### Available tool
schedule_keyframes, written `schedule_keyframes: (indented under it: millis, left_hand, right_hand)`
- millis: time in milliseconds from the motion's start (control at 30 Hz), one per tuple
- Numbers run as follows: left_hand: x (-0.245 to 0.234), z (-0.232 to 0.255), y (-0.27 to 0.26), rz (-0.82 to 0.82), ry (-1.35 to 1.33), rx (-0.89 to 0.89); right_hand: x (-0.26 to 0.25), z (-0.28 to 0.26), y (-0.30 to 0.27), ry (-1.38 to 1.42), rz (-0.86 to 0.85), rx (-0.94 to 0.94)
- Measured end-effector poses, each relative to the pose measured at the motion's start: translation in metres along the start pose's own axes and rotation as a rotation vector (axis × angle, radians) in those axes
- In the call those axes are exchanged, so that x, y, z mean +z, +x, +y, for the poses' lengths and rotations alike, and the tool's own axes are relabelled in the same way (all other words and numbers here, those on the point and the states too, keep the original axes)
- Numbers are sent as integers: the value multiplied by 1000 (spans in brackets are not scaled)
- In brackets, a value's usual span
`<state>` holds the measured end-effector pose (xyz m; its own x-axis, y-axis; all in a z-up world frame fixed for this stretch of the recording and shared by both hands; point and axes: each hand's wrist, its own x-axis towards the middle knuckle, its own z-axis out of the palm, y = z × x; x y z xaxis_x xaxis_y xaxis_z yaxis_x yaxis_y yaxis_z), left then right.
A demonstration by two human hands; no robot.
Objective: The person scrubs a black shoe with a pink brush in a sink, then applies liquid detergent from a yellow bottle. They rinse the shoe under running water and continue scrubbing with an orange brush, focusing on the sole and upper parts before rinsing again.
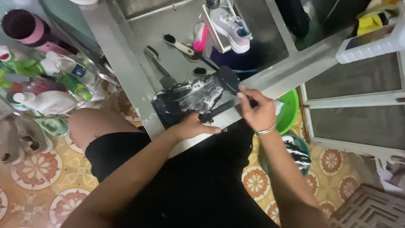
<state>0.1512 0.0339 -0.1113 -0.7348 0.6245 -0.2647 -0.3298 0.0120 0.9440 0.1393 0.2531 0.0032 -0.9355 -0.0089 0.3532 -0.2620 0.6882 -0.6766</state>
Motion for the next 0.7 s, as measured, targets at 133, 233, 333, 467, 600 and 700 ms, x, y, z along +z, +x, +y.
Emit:
schedule_keyframes:
  millis: [133,233,333,467,600,700]
  left_hand:
    - [-6,-14,4,-57,58,25]
    - [-8,0,1,-60,129,-58]
    - [-3,4,-4,45,51,-193]
    - [-12,10,-9,10,-133,-97]
    - [-30,-67,1,122,-367,-32]
    - [-22,-69,-1,183,-533,24]
  right_hand:
    - [16,-56,-31,-60,-195,82]
    - [14,-36,-27,144,-204,-48]
    - [9,-2,-20,32,-78,215]
    - [17,-46,-29,44,-96,151]
    - [11,-36,-24,52,-194,167]
    - [9,-10,-11,138,142,88]
